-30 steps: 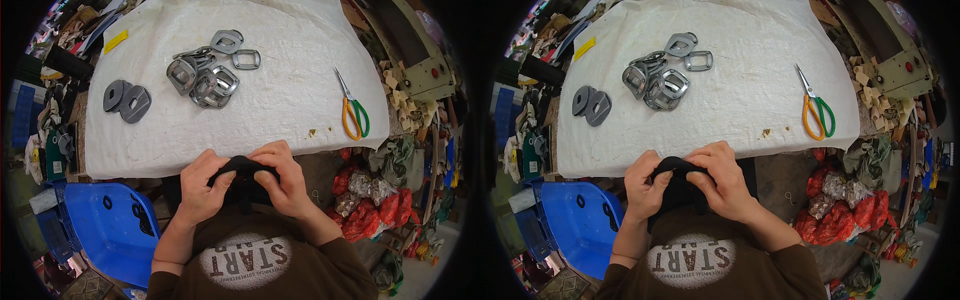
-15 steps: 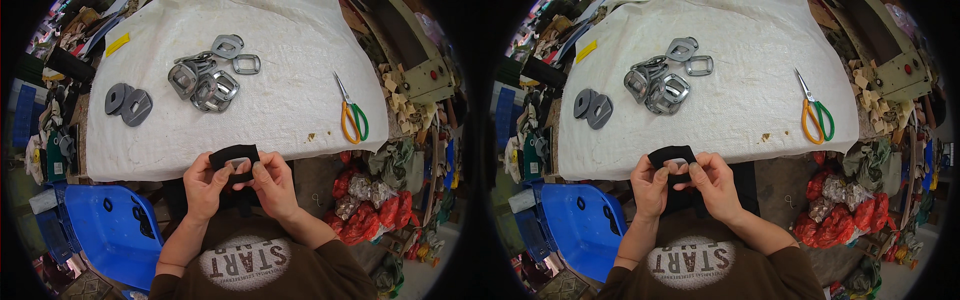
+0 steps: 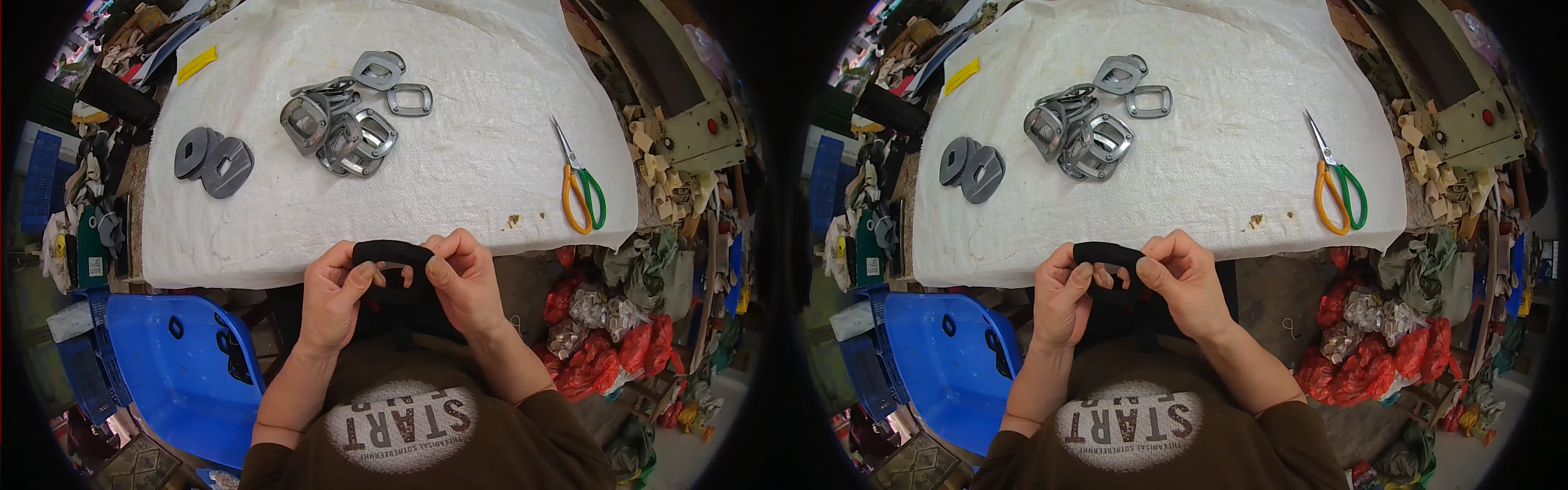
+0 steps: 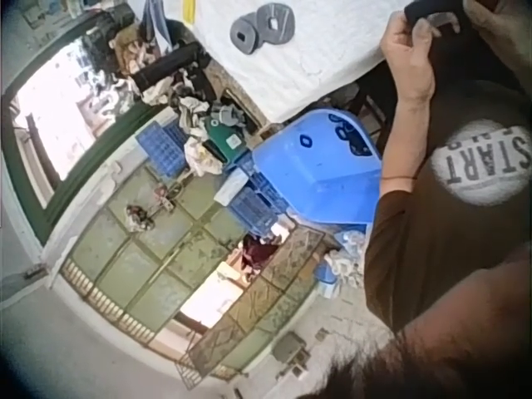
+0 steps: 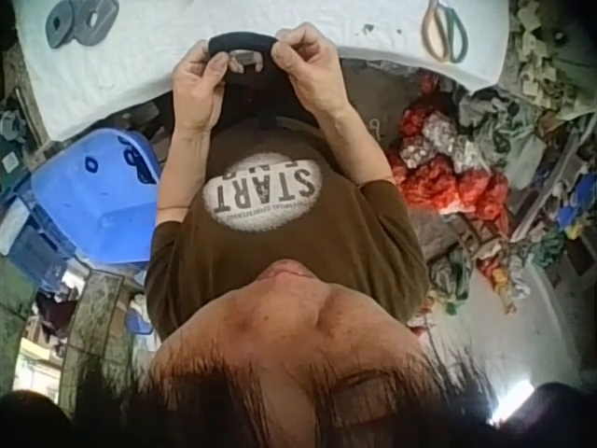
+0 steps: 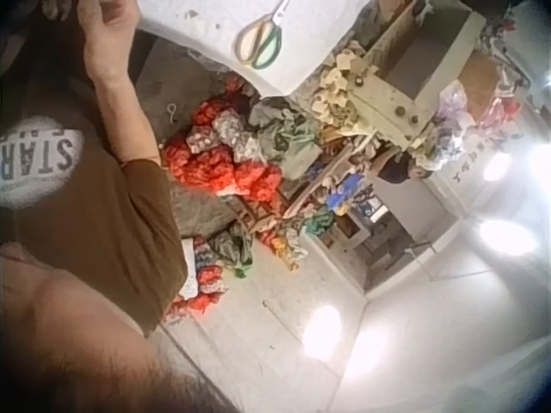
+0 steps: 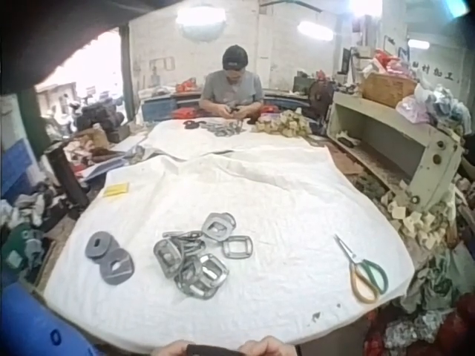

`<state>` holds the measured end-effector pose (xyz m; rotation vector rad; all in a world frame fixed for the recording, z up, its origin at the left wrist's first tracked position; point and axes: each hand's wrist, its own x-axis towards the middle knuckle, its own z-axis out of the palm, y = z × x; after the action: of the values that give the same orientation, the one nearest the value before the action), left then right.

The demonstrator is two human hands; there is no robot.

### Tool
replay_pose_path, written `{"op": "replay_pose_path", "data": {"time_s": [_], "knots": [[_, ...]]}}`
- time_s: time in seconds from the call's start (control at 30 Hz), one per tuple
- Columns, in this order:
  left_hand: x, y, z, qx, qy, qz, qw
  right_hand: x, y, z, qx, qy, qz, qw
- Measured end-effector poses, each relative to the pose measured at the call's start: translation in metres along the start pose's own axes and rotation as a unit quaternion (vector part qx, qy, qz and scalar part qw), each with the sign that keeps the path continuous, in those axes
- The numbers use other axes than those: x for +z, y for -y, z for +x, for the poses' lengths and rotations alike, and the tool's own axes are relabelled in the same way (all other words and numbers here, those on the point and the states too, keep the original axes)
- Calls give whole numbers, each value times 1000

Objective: The recorder is assembling small black shoe components into metal buckle-like frames and trimming excess material.

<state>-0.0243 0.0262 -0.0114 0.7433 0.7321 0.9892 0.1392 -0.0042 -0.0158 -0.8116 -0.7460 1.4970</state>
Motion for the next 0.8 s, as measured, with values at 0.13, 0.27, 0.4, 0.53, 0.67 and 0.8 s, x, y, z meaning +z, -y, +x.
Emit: {"op": "replay_pose_path", "data": {"time_s": [0.13,0.27,0.4,0.53,0.67,0.8], "knots": [[-2,4,-1,4,22,-34,999,13,0,-2,9,7,148,989],[-5,5,-1,2,55,-66,996,16,-3,-3,37,30,196,979],[-4,1,-1,1,92,-54,994,14,-6,-4,13,115,220,969],[-2,-6,1,18,133,13,991,11,-4,-6,27,158,188,969],[-3,-6,1,0,155,26,988,11,-4,-9,37,145,157,976],[2,-5,2,-12,112,8,994,11,0,-7,43,83,183,979]]}}
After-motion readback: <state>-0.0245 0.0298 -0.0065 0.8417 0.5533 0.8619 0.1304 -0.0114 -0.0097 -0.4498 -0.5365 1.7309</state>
